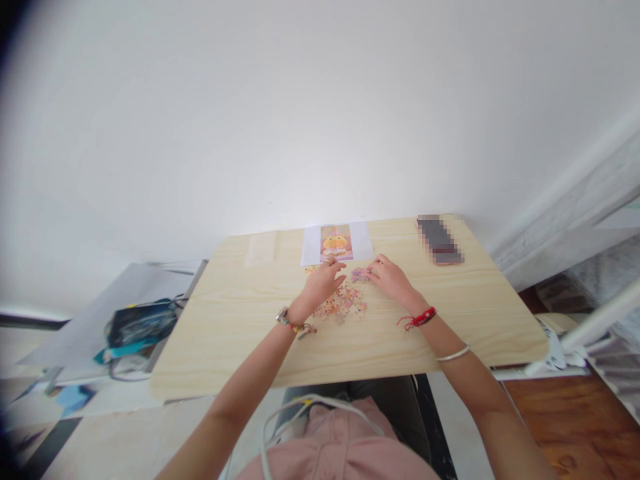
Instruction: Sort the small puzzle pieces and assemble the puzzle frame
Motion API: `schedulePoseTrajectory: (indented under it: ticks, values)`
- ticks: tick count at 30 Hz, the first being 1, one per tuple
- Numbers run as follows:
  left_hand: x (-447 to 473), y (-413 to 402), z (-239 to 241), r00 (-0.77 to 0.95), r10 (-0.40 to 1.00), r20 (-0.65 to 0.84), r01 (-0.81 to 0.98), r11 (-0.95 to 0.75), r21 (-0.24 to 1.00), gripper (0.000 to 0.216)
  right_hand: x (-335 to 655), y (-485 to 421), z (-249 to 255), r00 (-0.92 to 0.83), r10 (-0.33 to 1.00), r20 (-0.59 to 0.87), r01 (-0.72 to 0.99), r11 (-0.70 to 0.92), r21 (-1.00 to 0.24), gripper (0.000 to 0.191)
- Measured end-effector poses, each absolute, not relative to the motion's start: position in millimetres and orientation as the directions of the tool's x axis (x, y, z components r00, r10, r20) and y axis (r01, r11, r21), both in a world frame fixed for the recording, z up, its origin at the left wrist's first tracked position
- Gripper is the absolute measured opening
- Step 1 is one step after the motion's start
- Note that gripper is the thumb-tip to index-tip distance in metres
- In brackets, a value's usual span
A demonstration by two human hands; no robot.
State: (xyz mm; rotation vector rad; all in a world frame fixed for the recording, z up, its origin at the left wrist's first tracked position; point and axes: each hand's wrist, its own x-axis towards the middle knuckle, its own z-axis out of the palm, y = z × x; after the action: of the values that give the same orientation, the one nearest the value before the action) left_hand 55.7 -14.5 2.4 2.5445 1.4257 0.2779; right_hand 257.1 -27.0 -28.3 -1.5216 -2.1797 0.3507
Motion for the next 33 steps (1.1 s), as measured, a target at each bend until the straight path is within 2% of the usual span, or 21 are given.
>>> schedulePoseTrajectory:
  ticks: [5, 10, 17, 24, 29, 33]
  values:
    - [22, -21, 5, 0.404, 0.914, 0.028, 0.867, -0.392, 0.307, 0.025, 252, -37, -22, -0.294, 0.931, 0.216, 0.806, 0.363, -0.468, 0.022]
    - [10, -28, -6, 0.396, 0.918, -0.009, 0.866, -0.370, 0.338, 0.024, 225, -47, -16, -0.393, 0.908, 0.146, 0.781, 0.414, -0.468, 0.018]
    - [20, -34, -11, 0.408, 0.913, -0.016, 0.847, -0.372, 0.379, 0.021, 188, -37, -9, -0.342, 0.938, -0.049, 0.914, 0.320, -0.249, 0.018]
    - [27, -30, -12, 0.447, 0.894, -0.020, 0.838, -0.411, 0.358, 0.022, 181, -33, 0, -0.399, 0.910, -0.111, 0.915, 0.388, -0.110, 0.023]
    - [33, -24, -18, 0.493, 0.870, -0.014, 0.824, -0.461, 0.331, 0.021, 181, -33, 3, -0.422, 0.900, -0.109, 0.904, 0.409, -0.123, 0.023]
    - [35, -24, -15, 0.430, 0.903, 0.000, 0.847, -0.403, 0.346, 0.024, 185, -26, -2, -0.446, 0.891, -0.087, 0.883, 0.423, -0.202, 0.025]
